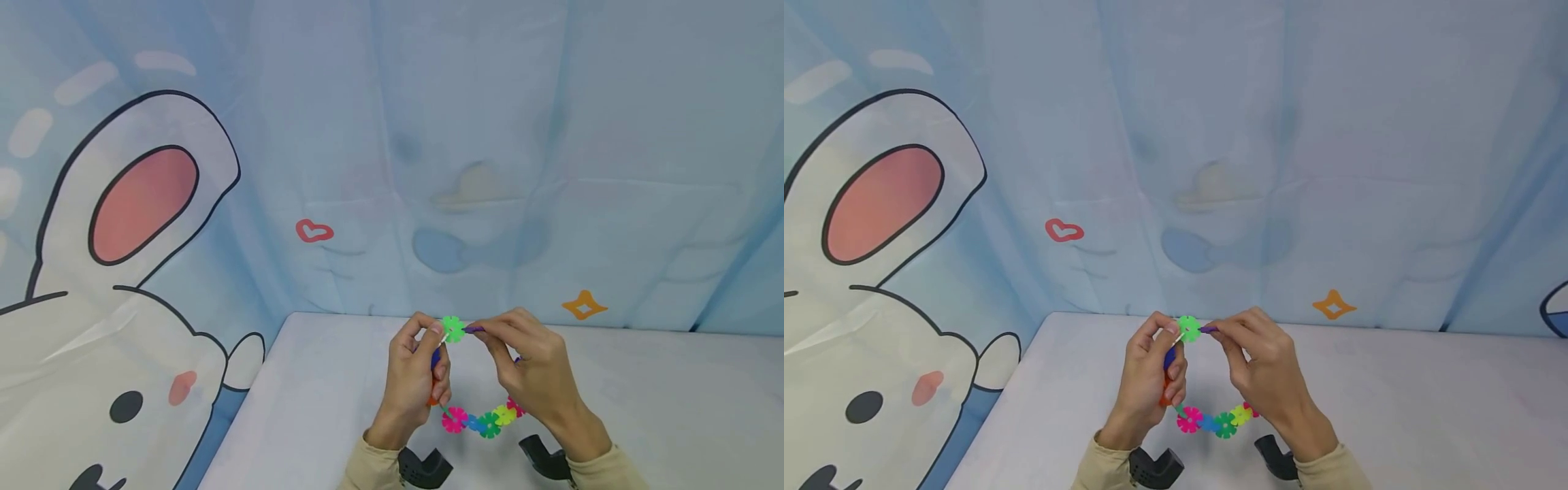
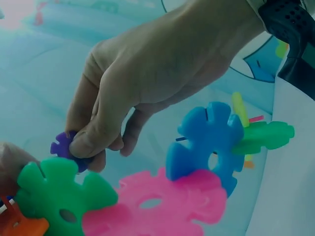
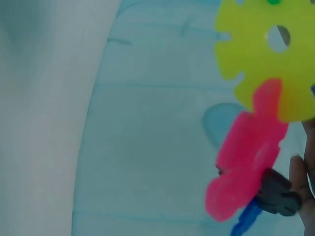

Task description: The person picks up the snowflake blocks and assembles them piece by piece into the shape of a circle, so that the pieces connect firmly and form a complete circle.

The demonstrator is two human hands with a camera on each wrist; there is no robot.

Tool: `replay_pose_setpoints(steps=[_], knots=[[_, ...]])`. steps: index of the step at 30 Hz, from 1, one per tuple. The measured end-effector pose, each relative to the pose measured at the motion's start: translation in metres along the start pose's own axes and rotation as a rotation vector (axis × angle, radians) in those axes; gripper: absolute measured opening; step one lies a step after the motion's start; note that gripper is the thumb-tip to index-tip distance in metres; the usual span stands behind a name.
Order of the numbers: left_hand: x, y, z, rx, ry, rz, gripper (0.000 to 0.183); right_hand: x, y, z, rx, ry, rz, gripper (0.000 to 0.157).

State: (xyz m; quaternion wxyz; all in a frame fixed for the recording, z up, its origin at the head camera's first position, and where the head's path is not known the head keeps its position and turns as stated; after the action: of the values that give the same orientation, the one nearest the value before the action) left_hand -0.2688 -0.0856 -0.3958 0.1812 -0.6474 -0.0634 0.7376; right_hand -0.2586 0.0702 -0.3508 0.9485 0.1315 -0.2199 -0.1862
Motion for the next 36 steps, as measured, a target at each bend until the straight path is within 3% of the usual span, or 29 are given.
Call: replay_pose_setpoints(steps=[3, 15, 17, 21, 23, 25, 28, 31, 33, 35, 36], knots=[[0.001, 0.001, 0.000, -0.016, -0.006, 0.015, 0.018, 0.003, -0.001, 0.001, 0.006, 0.042, -0.029, 0.042], [0.005, 0.003, 0.000, -0.070, 0.007, 0.028, 0.017, 0.014, -0.004, 0.004, 0.085, 0.159, -0.168, 0.048], [0.005, 0.002, -0.001, -0.074, 0.011, 0.034, 0.016, 0.014, -0.003, 0.004, 0.108, 0.160, -0.170, 0.044], [0.008, -0.001, -0.002, -0.062, 0.049, -0.001, 0.015, 0.006, 0.001, 0.004, 0.163, 0.060, -0.095, 0.004], [0.010, -0.002, -0.002, -0.053, 0.079, -0.041, 0.014, 0.001, 0.003, 0.004, 0.175, -0.002, -0.047, 0.023], [0.013, -0.003, -0.002, -0.050, 0.107, -0.077, 0.013, -0.001, 0.004, 0.003, 0.179, -0.023, -0.039, 0.030], [0.015, -0.002, -0.001, -0.064, 0.112, -0.076, 0.013, 0.003, 0.003, 0.003, 0.169, 0.038, -0.086, 0.005], [0.016, 0.000, -0.001, -0.092, 0.096, -0.025, 0.014, 0.011, 0.002, 0.004, 0.173, 0.098, -0.177, 0.034], [0.015, 0.000, -0.001, -0.098, 0.091, 0.013, 0.014, 0.013, 0.002, 0.004, 0.194, 0.104, -0.221, 0.025], [0.014, -0.001, -0.002, -0.089, 0.090, 0.037, 0.015, 0.011, 0.004, 0.004, 0.245, 0.048, -0.228, 0.006], [0.013, 0.000, -0.001, -0.083, 0.091, 0.040, 0.015, 0.009, 0.007, 0.005, 0.255, 0.011, -0.222, 0.007]])
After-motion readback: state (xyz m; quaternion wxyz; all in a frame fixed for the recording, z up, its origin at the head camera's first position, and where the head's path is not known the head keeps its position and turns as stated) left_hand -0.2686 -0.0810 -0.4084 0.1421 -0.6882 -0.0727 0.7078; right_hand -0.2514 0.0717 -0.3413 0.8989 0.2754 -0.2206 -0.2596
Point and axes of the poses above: each hand's wrist, its own z-axis towards the middle knuckle, its own y-axis out of the back of the hand, x = y × z, the point moved 8 cm from there along z, towards the middle knuckle
